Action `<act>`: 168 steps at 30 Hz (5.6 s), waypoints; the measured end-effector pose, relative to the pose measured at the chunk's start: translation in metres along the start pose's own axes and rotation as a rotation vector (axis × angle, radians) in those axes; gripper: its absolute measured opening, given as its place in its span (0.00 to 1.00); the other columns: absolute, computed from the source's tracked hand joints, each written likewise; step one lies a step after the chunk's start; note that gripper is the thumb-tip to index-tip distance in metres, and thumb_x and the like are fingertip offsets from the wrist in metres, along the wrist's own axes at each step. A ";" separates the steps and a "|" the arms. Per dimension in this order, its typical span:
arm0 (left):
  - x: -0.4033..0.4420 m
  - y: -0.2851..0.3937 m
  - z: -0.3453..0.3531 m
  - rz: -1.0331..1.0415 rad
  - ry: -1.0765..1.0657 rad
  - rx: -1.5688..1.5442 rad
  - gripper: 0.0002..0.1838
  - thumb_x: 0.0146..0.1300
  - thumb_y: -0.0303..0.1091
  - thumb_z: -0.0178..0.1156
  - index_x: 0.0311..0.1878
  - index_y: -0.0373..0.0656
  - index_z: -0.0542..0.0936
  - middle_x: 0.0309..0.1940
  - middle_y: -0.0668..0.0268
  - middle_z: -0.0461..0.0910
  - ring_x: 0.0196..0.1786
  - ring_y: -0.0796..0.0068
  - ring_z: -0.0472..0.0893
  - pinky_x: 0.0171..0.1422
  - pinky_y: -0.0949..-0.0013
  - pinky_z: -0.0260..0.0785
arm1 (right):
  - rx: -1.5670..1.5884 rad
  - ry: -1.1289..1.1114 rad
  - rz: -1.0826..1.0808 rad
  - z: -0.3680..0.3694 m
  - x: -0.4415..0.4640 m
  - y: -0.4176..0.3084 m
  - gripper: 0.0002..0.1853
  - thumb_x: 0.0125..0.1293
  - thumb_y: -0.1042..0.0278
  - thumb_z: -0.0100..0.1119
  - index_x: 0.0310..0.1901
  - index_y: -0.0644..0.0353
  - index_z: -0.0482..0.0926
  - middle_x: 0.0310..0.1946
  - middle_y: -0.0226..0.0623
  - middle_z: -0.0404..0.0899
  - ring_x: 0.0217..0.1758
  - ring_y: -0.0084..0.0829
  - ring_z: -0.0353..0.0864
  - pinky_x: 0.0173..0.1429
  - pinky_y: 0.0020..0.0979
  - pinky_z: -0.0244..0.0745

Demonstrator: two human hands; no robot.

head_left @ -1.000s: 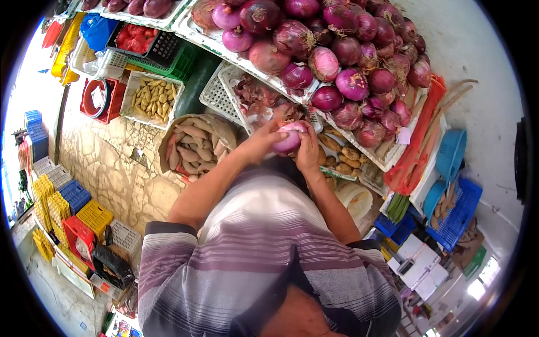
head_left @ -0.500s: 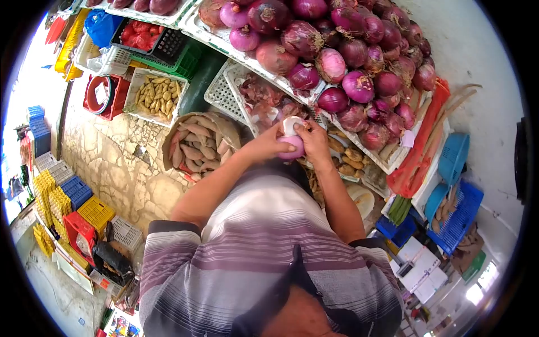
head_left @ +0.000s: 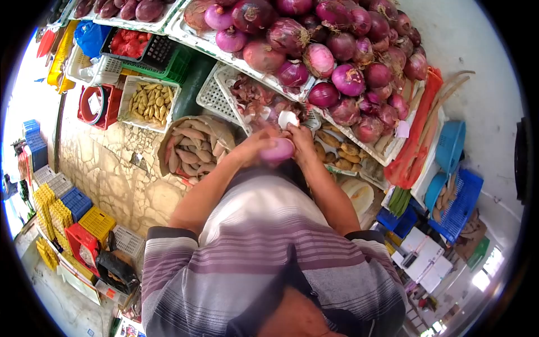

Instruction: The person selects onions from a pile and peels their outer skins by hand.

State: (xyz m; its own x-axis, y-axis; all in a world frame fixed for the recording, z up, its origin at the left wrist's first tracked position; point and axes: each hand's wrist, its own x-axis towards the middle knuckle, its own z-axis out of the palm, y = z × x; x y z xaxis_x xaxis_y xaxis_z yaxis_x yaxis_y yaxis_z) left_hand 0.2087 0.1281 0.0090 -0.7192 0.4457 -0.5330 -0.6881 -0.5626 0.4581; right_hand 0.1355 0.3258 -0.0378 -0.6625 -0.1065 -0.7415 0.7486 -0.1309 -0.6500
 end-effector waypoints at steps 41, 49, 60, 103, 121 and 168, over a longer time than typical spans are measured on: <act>0.008 0.020 0.013 0.329 0.207 0.582 0.30 0.71 0.44 0.66 0.70 0.39 0.73 0.57 0.56 0.81 0.56 0.71 0.81 0.61 0.66 0.76 | -0.511 -0.094 -0.452 0.023 -0.065 -0.039 0.21 0.83 0.61 0.46 0.66 0.64 0.77 0.61 0.41 0.80 0.65 0.32 0.77 0.72 0.33 0.68; 0.021 0.009 0.002 0.174 0.227 0.024 0.32 0.70 0.44 0.67 0.69 0.33 0.70 0.55 0.54 0.81 0.57 0.66 0.82 0.61 0.60 0.77 | -0.100 -0.174 -0.285 0.014 -0.076 -0.036 0.25 0.81 0.61 0.54 0.72 0.65 0.71 0.65 0.43 0.78 0.66 0.30 0.76 0.67 0.29 0.73; 0.015 0.006 0.011 0.256 0.254 0.012 0.27 0.68 0.39 0.70 0.63 0.36 0.70 0.47 0.62 0.80 0.49 0.72 0.82 0.56 0.65 0.79 | -0.783 -0.038 -0.645 0.025 -0.091 -0.053 0.21 0.78 0.61 0.56 0.66 0.64 0.77 0.54 0.53 0.85 0.58 0.44 0.85 0.61 0.38 0.77; -0.003 0.022 0.006 0.167 -0.100 -0.155 0.41 0.63 0.36 0.73 0.76 0.43 0.64 0.62 0.60 0.75 0.47 0.73 0.80 0.56 0.69 0.77 | -0.328 0.086 -0.505 0.026 -0.075 -0.047 0.14 0.74 0.66 0.60 0.54 0.67 0.82 0.48 0.40 0.86 0.51 0.29 0.84 0.57 0.30 0.78; 0.006 0.008 0.016 0.287 0.158 0.247 0.38 0.55 0.32 0.76 0.68 0.38 0.70 0.53 0.57 0.80 0.53 0.67 0.82 0.57 0.62 0.79 | -0.187 0.105 -0.492 0.023 -0.064 -0.044 0.17 0.77 0.66 0.53 0.60 0.66 0.83 0.50 0.36 0.86 0.49 0.28 0.83 0.58 0.30 0.76; 0.051 0.009 -0.030 0.416 0.294 0.965 0.17 0.78 0.33 0.52 0.58 0.29 0.81 0.47 0.58 0.88 0.49 0.69 0.84 0.59 0.65 0.75 | -0.017 -0.448 -0.158 0.009 -0.054 -0.055 0.31 0.69 0.65 0.61 0.72 0.62 0.68 0.54 0.34 0.79 0.53 0.28 0.80 0.60 0.30 0.77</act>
State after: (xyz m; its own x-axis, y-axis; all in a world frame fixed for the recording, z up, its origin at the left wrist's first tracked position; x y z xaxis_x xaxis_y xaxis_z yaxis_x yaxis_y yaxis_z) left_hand 0.1687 0.1251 -0.0358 -0.9503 0.0910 -0.2977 -0.2739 0.2099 0.9386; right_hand 0.1304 0.3302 0.0395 -0.7124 -0.5015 -0.4909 0.6353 -0.1637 -0.7547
